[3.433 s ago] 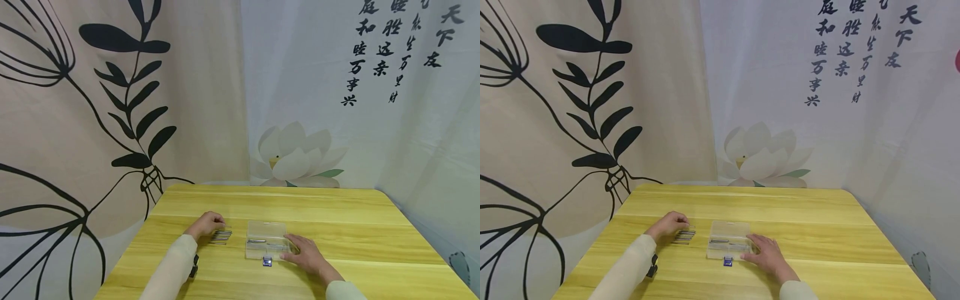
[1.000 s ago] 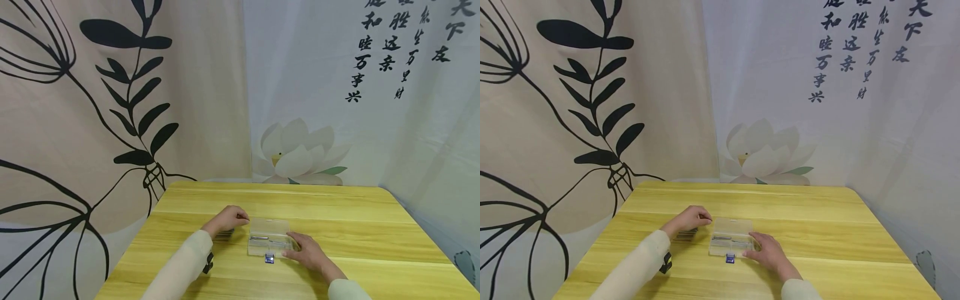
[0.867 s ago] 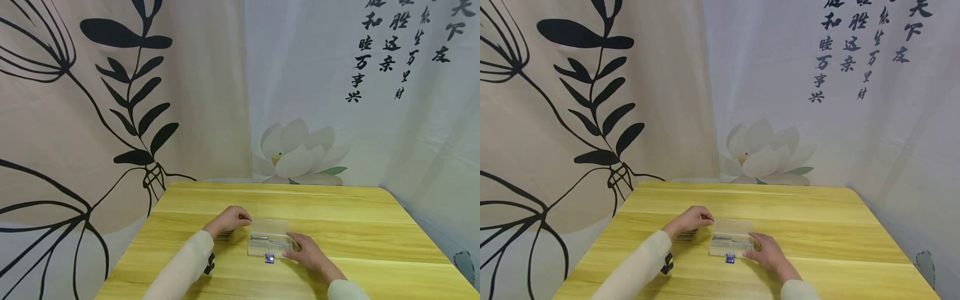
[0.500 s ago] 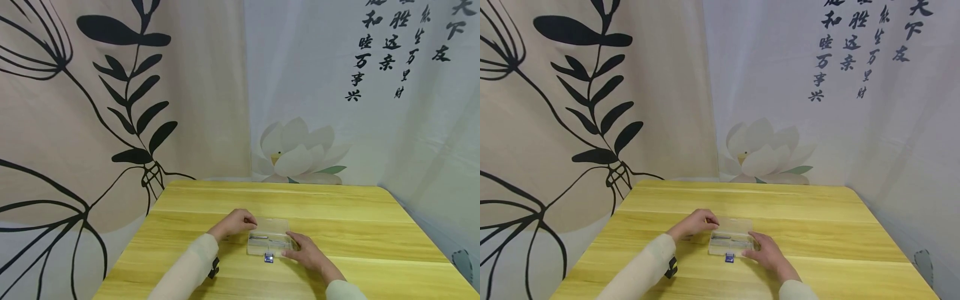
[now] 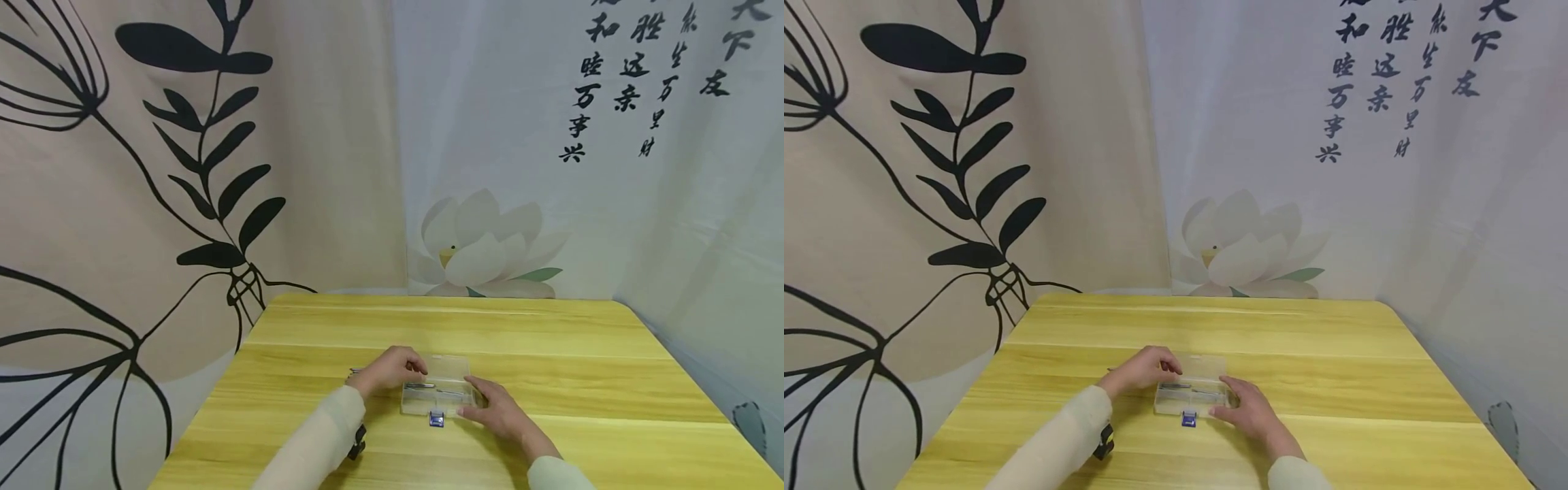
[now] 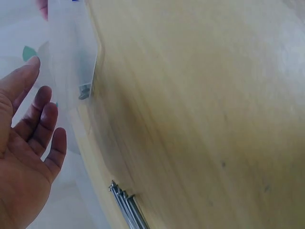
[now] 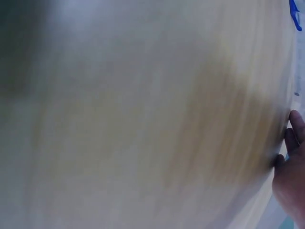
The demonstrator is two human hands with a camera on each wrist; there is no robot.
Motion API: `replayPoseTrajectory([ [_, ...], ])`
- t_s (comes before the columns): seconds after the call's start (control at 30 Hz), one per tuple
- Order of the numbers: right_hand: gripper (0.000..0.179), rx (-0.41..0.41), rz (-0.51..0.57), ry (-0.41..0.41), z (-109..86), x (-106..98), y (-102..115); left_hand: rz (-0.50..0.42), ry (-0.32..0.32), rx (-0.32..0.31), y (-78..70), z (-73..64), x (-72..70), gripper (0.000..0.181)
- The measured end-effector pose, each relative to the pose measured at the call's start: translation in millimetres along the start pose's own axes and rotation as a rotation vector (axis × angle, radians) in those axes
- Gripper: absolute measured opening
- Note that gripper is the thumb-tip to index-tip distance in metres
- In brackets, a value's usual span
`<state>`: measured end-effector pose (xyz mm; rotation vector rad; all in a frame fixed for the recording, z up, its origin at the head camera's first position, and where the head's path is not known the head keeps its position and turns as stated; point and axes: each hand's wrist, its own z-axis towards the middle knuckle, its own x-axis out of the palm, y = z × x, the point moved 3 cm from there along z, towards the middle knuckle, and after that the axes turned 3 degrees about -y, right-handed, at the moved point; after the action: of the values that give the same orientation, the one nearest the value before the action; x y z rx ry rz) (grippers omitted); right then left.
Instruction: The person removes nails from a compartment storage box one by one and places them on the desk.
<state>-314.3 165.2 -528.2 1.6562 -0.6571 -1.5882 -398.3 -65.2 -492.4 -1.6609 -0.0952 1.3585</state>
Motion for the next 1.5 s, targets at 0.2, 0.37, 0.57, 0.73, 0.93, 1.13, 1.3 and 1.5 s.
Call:
replayPoseTrajectory([
  [0.2, 0.071, -0.004, -0.022, 0.0, 0.0, -2, 4, 0.014, -0.003, -0.01, 0.9, 2.7, 4.7, 0.008],
  [0.37, 0.071, -0.003, -0.019, -0.011, 0.6, -2, 3, 0.016, 0.002, -0.016, 2.1, 3.5, 6.3, 0.008],
  [0.57, 0.072, -0.007, -0.022, -0.004, 0.7, -2, 1, 0.018, 0.005, -0.018, 1.9, 1.6, 8.0, 0.008],
  [0.73, 0.072, 0.006, -0.011, 0.003, 1.5, -1, -1, 0.014, -0.007, -0.021, 3.5, 1.8, 10.4, 0.005],
  [0.93, 0.073, 0.016, -0.016, -0.003, 0.5, -1, -2, 0.056, -0.013, -0.016, 6.6, 5.1, 15.5, 0.004],
  [1.13, 0.073, 0.025, -0.023, -0.002, -1.2, 0, -2, 0.126, -0.022, -0.002, 3.2, 7.7, 19.6, 0.004],
  [1.3, 0.073, 0.028, -0.02, 0.002, -1.3, 0, -2, 0.166, -0.033, 0.017, -0.5, 9.9, 21.4, 0.004],
  [1.5, 0.073, 0.034, -0.014, 0.012, -2.6, 0, 0, 0.187, -0.037, 0.036, -3.8, 12.7, 23.7, 0.005],
])
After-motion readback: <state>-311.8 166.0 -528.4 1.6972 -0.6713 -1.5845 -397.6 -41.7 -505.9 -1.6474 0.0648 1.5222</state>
